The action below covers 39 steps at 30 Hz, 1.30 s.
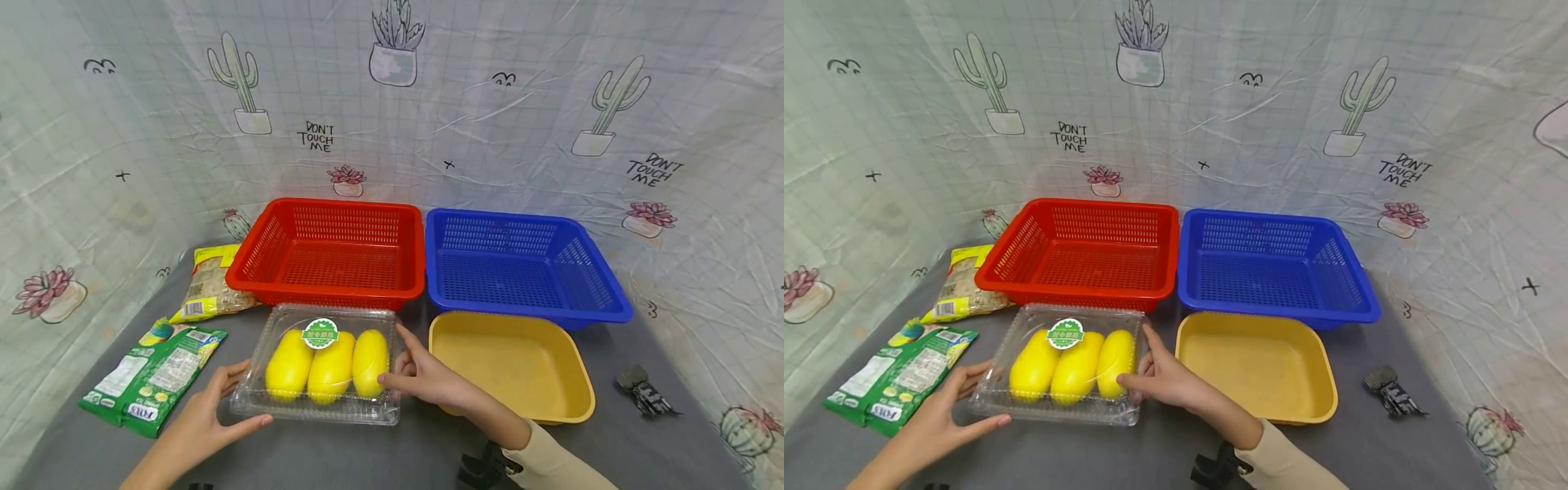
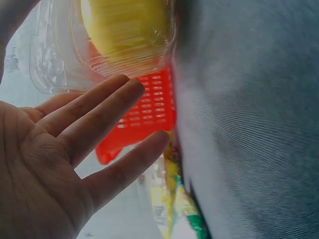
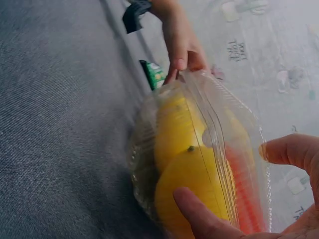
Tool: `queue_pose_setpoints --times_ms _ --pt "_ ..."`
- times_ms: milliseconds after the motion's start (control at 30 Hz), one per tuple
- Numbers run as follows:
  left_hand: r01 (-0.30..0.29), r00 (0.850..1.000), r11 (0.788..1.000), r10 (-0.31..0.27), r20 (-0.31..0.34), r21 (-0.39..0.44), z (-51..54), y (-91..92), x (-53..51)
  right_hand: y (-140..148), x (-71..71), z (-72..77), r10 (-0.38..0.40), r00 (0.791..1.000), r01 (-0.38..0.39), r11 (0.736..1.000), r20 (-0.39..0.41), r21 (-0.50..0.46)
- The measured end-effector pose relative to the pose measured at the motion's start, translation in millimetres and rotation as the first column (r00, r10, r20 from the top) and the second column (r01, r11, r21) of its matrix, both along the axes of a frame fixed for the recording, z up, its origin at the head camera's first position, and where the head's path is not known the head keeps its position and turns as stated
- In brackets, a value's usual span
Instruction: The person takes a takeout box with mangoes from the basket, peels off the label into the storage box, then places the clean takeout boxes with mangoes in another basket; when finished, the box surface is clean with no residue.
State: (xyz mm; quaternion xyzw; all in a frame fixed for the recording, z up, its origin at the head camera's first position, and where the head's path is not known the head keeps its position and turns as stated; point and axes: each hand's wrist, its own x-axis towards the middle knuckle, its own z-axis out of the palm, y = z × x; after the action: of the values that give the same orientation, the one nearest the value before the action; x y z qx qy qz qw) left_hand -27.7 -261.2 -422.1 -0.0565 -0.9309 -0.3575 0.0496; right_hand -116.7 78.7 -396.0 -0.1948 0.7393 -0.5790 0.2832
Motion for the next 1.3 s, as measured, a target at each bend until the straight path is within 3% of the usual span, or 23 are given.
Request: queue_pose_setpoints --times_ms 200,533,767,967,1133,1300 --pt "-0.019 0.997 1.000 0.019 0.080 -0.002 -3.8 -3.0 -6.8 -6 -2.0 -4.7 -0.031 0.996 0.037 0.997 -0.080 0.074" --pt "-0.020 0.988 1.000 0.021 0.154 -0.007 -4.7 -7.5 -13.7 -11 -2.8 -5.6 -0.068 0.994 0.078 0.990 -0.084 0.114" --pt "-0.013 0.986 1.000 0.012 0.166 0.002 -4.8 -7.1 -16.0 -8 -2.6 -6.6 -0.059 0.984 0.081 0.989 -0.167 0.124" --pt "-0.011 0.992 1.000 0.012 0.126 -0.001 -5.0 -6.8 -17.7 -4 0.0 -1.8 -0.079 0.974 0.108 0.985 -0.210 0.131" --pt "-0.055 0.991 0.997 0.060 0.122 -0.047 -1.6 -8.4 -16.4 0 1.5 1.2 -0.071 0.968 0.103 0.987 -0.240 0.121" --pt "-0.086 0.989 0.992 0.096 0.110 -0.091 4.0 -10.1 -18.3 3 -1.1 4.8 -0.062 0.946 0.098 0.990 -0.319 0.099"
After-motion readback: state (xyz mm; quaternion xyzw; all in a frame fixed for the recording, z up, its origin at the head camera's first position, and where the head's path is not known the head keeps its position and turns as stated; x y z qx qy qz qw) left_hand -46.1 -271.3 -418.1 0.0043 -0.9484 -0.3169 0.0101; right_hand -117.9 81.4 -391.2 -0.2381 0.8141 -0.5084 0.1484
